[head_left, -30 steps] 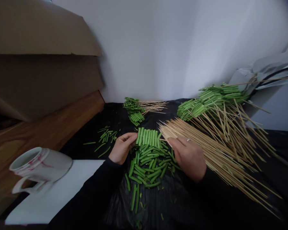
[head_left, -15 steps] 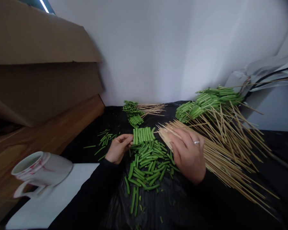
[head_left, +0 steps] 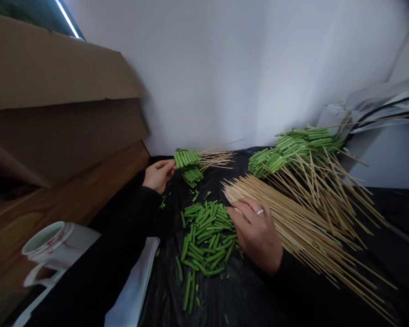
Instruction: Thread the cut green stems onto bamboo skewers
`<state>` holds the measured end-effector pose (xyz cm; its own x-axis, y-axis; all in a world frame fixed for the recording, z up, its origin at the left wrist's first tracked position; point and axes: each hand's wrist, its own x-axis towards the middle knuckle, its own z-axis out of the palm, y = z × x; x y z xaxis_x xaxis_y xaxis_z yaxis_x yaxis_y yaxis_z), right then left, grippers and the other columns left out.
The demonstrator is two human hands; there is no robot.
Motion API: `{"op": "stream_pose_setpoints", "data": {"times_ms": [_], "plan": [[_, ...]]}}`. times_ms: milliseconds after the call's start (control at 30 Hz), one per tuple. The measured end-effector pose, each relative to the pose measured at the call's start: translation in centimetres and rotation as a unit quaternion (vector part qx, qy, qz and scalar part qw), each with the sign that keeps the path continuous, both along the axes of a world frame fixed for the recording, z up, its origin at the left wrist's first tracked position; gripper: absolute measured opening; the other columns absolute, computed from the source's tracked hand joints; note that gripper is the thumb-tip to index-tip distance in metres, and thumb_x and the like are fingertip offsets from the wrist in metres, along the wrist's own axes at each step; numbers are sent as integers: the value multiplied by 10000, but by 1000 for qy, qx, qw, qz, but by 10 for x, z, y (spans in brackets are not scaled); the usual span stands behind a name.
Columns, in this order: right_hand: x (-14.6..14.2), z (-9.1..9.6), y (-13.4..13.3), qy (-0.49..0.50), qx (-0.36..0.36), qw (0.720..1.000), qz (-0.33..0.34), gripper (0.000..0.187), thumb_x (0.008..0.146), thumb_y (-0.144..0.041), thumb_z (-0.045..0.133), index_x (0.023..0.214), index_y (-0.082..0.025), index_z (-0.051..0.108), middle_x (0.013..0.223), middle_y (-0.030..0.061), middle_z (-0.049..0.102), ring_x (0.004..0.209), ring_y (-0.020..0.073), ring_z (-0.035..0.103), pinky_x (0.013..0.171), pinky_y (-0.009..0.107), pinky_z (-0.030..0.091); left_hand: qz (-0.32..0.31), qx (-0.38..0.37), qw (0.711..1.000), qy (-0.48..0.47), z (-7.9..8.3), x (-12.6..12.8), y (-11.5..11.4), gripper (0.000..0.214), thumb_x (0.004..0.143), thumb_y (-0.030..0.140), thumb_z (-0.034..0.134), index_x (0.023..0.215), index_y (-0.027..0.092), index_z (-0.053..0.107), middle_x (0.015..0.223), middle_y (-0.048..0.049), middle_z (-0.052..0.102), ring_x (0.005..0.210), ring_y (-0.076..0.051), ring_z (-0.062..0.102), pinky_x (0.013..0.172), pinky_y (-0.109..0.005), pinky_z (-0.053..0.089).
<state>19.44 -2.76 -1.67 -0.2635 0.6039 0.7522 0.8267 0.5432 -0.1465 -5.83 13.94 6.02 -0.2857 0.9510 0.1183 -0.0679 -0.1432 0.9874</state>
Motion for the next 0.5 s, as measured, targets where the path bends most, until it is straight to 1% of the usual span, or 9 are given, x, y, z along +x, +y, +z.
{"op": "stream_pose_setpoints", "data": {"times_ms": [67, 133, 267, 367, 500], "plan": [[0, 0, 1, -2, -9, 1000, 9, 257, 875, -97, 506, 1086, -164, 637, 1096, 83, 661, 1114, 255, 512, 936, 423, 348, 17, 16, 1000, 12, 10, 5, 28, 232, 550, 214, 829, 685, 123, 663, 641, -23, 635, 593, -96, 579, 546, -191, 464], [-1, 0, 1, -2, -17, 1000, 14, 256, 876, -96, 502, 1082, -166, 636, 1070, 79, 662, 1094, 249, 517, 924, 416, 352, 35, 24, 999, 29, 16, 10, 54, 199, 577, 196, 806, 663, 128, 640, 635, -29, 628, 597, -108, 583, 551, -204, 468], [0, 2, 1, 1, -20, 1000, 15, 257, 865, -78, 501, 1067, -166, 634, 1038, 77, 661, 1093, 242, 512, 924, 405, 353, 72, 25, 994, 74, 20, 12, 97, 166, 603, 179, 775, 647, 132, 622, 618, -39, 611, 560, -118, 563, 537, -228, 456], [0, 2, 0, 3, -22, 1000, 22, 222, 854, -64, 503, 995, -167, 640, 1011, 75, 662, 1077, 238, 518, 921, 405, 355, 94, 21, 988, 119, 18, 6, 116, 151, 601, 154, 754, 618, 133, 606, 598, -41, 599, 542, -124, 550, 546, -248, 452], [0, 2, 1, 0, -36, 999, 22, 211, 855, -64, 506, 973, -173, 642, 988, 70, 661, 1063, 231, 520, 917, 400, 354, 127, 18, 973, 193, 16, -6, 124, 148, 570, 120, 756, 590, 131, 610, 583, -51, 588, 613, -173, 573, 602, -294, 452]]}}
